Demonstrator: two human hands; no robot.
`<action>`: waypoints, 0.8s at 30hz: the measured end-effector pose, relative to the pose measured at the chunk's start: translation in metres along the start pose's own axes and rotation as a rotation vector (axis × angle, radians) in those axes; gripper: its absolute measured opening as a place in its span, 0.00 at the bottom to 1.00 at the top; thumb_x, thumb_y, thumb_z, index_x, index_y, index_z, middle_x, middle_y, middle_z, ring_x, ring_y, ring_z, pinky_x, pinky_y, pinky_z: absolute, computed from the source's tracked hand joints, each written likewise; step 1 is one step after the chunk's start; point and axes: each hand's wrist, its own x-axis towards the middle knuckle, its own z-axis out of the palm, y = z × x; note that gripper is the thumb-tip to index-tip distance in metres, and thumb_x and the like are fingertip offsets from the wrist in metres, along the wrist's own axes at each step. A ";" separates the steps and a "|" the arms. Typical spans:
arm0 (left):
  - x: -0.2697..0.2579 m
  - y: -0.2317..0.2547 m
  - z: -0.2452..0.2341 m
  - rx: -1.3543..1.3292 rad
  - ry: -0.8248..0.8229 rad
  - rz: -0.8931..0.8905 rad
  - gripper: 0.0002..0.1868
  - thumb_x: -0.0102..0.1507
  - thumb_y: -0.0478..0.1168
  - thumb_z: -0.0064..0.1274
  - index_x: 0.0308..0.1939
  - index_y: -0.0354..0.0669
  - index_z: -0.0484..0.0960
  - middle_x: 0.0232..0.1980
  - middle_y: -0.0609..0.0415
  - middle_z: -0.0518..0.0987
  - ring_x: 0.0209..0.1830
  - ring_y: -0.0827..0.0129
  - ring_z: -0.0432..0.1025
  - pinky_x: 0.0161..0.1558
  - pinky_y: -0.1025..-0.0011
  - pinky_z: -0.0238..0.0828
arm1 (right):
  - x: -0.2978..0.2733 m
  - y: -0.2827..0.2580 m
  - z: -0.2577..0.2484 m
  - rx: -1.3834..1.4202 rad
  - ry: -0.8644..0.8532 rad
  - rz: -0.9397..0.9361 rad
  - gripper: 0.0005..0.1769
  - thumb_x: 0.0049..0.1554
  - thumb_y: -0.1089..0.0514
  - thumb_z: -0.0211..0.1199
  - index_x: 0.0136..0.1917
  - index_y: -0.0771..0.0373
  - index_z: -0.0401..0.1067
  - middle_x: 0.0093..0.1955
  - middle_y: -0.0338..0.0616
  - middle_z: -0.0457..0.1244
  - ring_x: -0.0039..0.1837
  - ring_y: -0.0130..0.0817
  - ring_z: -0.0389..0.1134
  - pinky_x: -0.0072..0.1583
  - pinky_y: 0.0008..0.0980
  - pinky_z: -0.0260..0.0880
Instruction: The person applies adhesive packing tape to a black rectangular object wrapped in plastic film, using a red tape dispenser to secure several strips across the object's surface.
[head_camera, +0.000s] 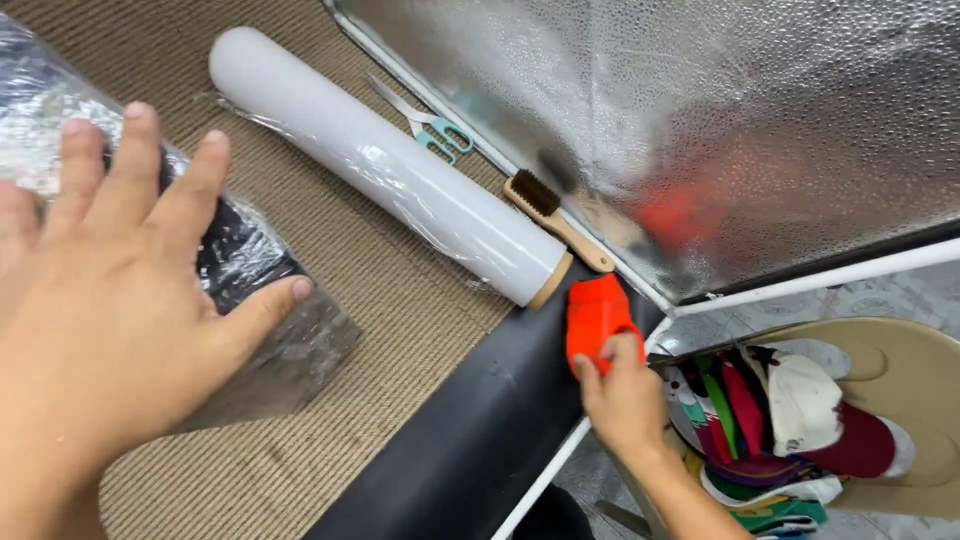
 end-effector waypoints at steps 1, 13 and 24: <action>0.002 0.001 0.000 0.022 0.001 -0.010 0.57 0.56 0.76 0.40 0.80 0.44 0.66 0.82 0.30 0.61 0.78 0.30 0.53 0.65 0.32 0.47 | -0.005 0.001 -0.009 0.016 -0.008 -0.016 0.18 0.59 0.41 0.61 0.53 0.52 0.62 0.38 0.52 0.70 0.42 0.66 0.70 0.47 0.55 0.66; 0.012 0.029 -0.033 -0.204 -0.237 -0.165 0.54 0.61 0.67 0.56 0.79 0.41 0.52 0.82 0.37 0.44 0.80 0.36 0.35 0.70 0.32 0.26 | -0.036 -0.147 -0.129 1.369 -0.014 -0.251 0.47 0.48 0.72 0.56 0.78 0.57 0.50 0.62 0.50 0.62 0.63 0.36 0.65 0.72 0.36 0.69; 0.002 -0.004 -0.094 -1.118 -0.111 -0.211 0.32 0.46 0.21 0.41 0.53 0.44 0.80 0.63 0.49 0.80 0.65 0.58 0.76 0.57 0.63 0.78 | -0.057 -0.308 -0.198 1.623 -0.811 -0.796 0.37 0.51 0.70 0.62 0.74 0.75 0.58 0.62 0.62 0.67 0.61 0.52 0.73 0.63 0.45 0.77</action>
